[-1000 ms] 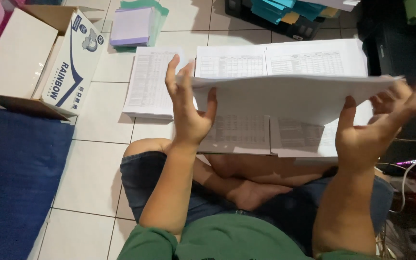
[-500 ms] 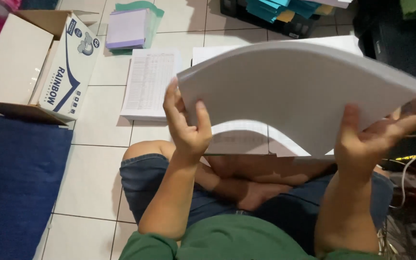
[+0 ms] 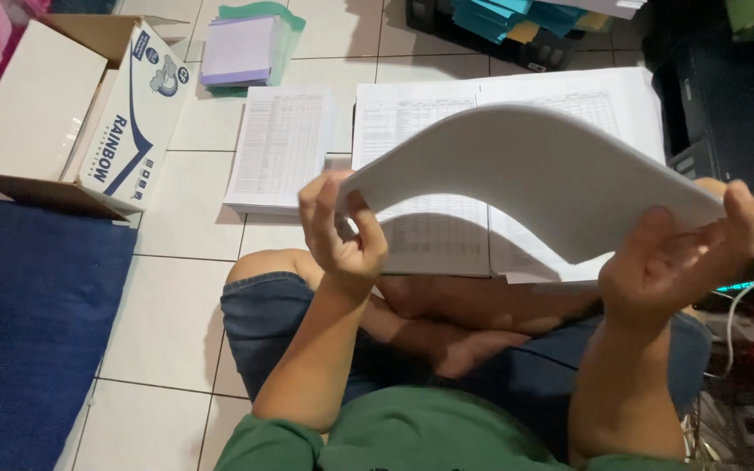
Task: A person sitting on the floor flips through a large stack of printed documents, checking the pages.
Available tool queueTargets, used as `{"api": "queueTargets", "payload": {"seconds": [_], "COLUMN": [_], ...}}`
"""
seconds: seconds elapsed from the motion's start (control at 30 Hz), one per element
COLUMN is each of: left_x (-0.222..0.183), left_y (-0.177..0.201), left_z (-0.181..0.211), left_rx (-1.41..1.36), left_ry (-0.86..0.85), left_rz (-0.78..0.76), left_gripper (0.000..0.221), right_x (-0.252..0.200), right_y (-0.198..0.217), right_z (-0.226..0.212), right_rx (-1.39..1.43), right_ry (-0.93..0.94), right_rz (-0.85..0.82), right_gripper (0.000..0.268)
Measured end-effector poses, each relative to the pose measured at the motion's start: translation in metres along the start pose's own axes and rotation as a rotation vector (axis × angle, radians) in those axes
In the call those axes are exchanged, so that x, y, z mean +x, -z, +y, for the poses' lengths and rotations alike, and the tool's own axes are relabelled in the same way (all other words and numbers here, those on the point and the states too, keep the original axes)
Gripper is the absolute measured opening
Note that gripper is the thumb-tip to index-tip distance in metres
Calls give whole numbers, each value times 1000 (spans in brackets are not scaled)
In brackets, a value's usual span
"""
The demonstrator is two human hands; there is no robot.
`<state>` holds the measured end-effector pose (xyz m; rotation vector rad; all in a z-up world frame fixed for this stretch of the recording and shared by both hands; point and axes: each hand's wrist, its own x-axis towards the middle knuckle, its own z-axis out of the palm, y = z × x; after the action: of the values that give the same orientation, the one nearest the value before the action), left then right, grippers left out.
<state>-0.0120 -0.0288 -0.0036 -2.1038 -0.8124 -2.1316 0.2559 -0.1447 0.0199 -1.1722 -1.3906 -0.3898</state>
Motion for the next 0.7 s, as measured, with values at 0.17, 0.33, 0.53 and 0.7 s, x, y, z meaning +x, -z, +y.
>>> {"api": "queueTargets", "payload": {"seconds": [0.17, 0.33, 0.53, 0.7], "left_x": [7, 13, 13, 10], "left_y": [6, 7, 8, 9], "left_z": [1, -2, -3, -5], "left_rx": [-31, -20, -33, -28], "left_ry": [155, 77, 163, 189], "left_rz": [-218, -218, -295, -258], "left_gripper": [34, 45, 31, 29], "right_x": [9, 7, 9, -8], "right_y": [-2, -2, -2, 2], "right_z": [1, 10, 28, 43], "right_rx": [-4, -14, -144, -96], "right_ry": [-55, -2, 124, -22], "right_rz": [-99, -154, -160, -222], "right_gripper": [28, 77, 44, 38]}}
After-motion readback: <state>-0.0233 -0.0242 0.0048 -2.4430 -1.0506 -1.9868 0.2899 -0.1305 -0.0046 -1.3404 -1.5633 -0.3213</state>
